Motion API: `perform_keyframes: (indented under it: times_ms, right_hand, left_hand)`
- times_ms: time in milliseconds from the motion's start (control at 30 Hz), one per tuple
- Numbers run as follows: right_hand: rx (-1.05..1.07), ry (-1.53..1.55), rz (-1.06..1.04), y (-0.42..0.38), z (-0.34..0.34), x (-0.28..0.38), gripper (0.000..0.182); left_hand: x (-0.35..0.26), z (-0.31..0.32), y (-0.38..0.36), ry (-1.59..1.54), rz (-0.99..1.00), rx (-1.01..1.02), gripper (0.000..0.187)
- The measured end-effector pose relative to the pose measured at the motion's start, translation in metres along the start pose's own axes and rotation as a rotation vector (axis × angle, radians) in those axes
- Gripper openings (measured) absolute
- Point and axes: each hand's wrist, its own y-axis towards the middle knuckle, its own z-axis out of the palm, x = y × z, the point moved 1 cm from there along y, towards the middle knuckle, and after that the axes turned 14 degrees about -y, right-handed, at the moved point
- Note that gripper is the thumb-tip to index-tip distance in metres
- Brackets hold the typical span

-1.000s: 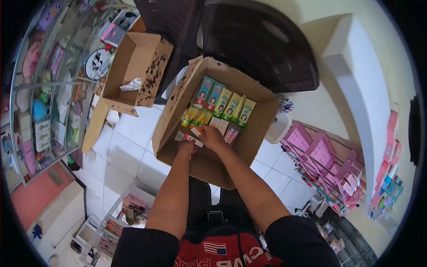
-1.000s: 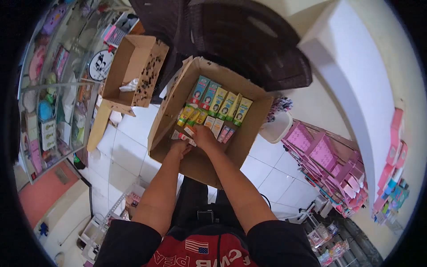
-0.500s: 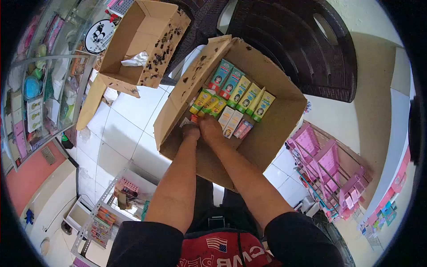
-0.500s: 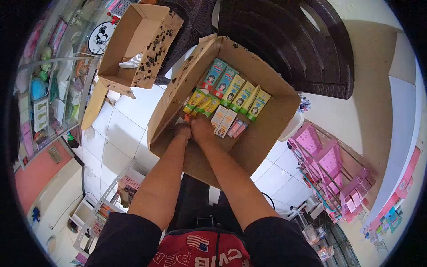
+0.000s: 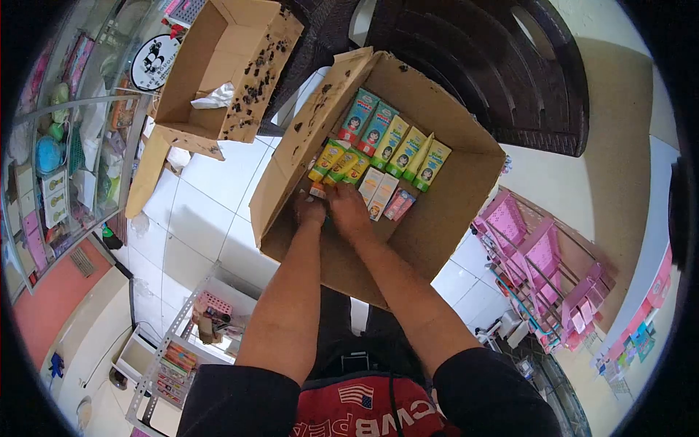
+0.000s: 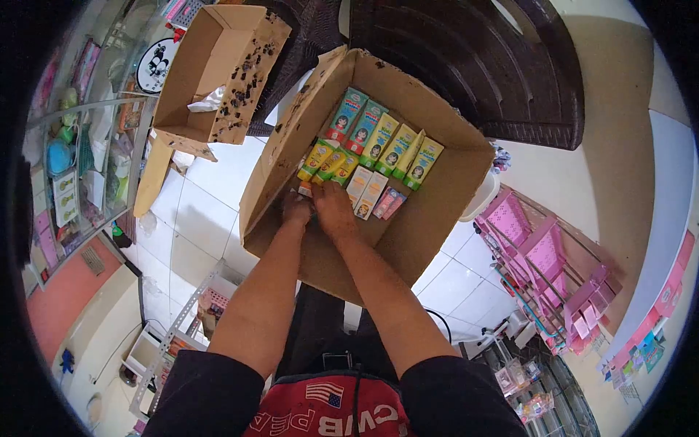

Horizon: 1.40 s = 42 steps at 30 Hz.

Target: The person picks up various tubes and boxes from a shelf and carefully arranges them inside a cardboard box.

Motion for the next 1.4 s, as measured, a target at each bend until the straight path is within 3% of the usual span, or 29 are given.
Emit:
perform_keyframes:
  times_ms: [167,367,433,467,567,633,800,933,967,1100,1400]
  right_hand:
    - [0.051,0.263,0.171,-0.006,-0.028,-0.006,0.027]
    - [0.016,0.494,0.317,-0.014,-0.044,-0.022,0.029]
    - [-0.020,0.532,0.354,-0.019,-0.059,-0.027,0.028]
    - [-0.045,0.572,0.392,-0.022,-0.068,-0.030,0.028]
    - [-0.123,0.669,0.381,-0.033,-0.106,-0.038,0.027]
    - [-0.141,0.699,0.390,-0.044,-0.148,-0.040,0.027]
    - [-0.169,0.795,0.403,-0.087,-0.244,-0.037,0.028]
    - [-0.315,0.862,0.320,-0.130,-0.302,-0.034,0.026]
    - [-0.251,0.904,0.346,-0.140,-0.314,-0.034,0.027]
    - [-0.467,0.847,0.392,-0.186,-0.383,-0.023,0.028]
    - [-0.983,0.652,0.523,-0.296,-0.427,-0.038,0.026]
  left_hand:
    - [-0.028,-0.009,-0.014,0.137,0.040,-0.005,0.043]
    - [-0.054,-0.019,-0.032,0.244,0.353,0.115,0.038]
    - [-0.078,-0.033,-0.061,-0.021,0.332,0.341,0.039]
    - [-0.091,-0.041,-0.077,-0.023,0.351,0.346,0.039]
    - [-0.118,-0.061,-0.123,-0.066,0.484,0.509,0.039]
    - [-0.127,-0.074,-0.147,-0.137,0.699,0.563,0.041]
    - [-0.158,-0.106,-0.219,-0.160,0.813,0.664,0.042]
    - [-0.180,-0.115,-0.270,-0.230,0.950,0.763,0.043]
    - [-0.187,-0.116,-0.283,-0.220,0.948,0.780,0.042]
    - [-0.219,-0.116,-0.336,-0.185,1.093,0.850,0.038]
    - [-0.251,-0.079,-0.430,-0.053,1.300,1.085,0.035]
